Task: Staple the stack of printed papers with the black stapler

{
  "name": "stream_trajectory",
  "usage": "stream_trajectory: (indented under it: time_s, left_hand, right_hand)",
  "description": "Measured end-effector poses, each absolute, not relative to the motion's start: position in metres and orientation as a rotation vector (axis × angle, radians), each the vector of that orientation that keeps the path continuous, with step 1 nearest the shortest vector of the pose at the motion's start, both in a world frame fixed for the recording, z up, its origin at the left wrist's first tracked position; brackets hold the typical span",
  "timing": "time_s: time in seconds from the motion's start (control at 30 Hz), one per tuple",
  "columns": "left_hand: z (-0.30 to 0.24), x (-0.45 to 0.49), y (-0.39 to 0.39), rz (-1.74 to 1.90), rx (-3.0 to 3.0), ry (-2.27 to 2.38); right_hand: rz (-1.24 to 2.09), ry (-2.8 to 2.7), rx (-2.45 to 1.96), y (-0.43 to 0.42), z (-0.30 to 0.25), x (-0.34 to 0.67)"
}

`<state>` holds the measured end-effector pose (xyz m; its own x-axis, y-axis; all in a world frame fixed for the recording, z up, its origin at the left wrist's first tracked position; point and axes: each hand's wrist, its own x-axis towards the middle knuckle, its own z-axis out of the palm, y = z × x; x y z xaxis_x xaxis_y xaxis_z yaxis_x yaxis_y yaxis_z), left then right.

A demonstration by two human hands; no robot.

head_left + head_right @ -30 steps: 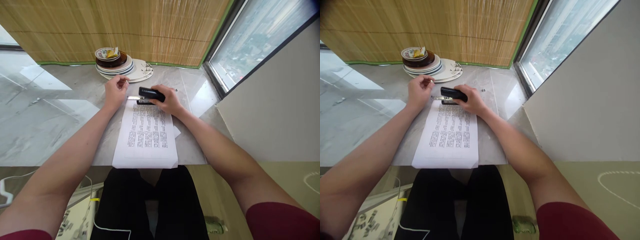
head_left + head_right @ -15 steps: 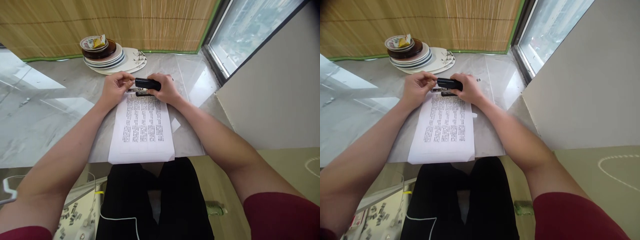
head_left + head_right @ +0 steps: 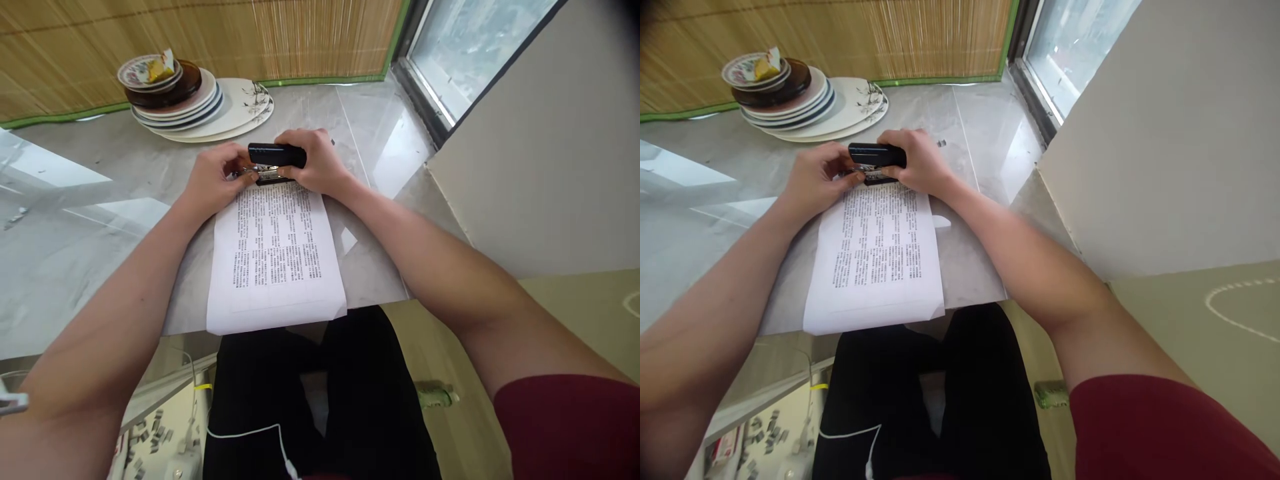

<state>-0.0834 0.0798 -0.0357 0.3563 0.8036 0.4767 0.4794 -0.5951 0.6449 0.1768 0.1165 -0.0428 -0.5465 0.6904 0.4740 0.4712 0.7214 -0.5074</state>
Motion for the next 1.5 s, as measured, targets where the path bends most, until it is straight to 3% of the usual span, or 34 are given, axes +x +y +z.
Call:
stream_trajectory:
  time_s: [0.57, 1.13, 1.5]
  left_hand:
    - [-0.037, -0.083, 0.082, 1.129, 2.049, 1.042]
    - [-0.027, -0.085, 0.07, 1.301, 2.119, 1.258]
    - [-0.024, -0.084, 0.069, 1.304, 2.124, 1.079]
  right_hand:
    - [0.511, -2.22, -0.902, 0.116, -0.041, 0.176]
    - [0.649, -2.013, -0.854, 0.116, -0.034, 0.184]
    - [0.789, -2.017, -0.807, 0.115, -0.028, 0.192]
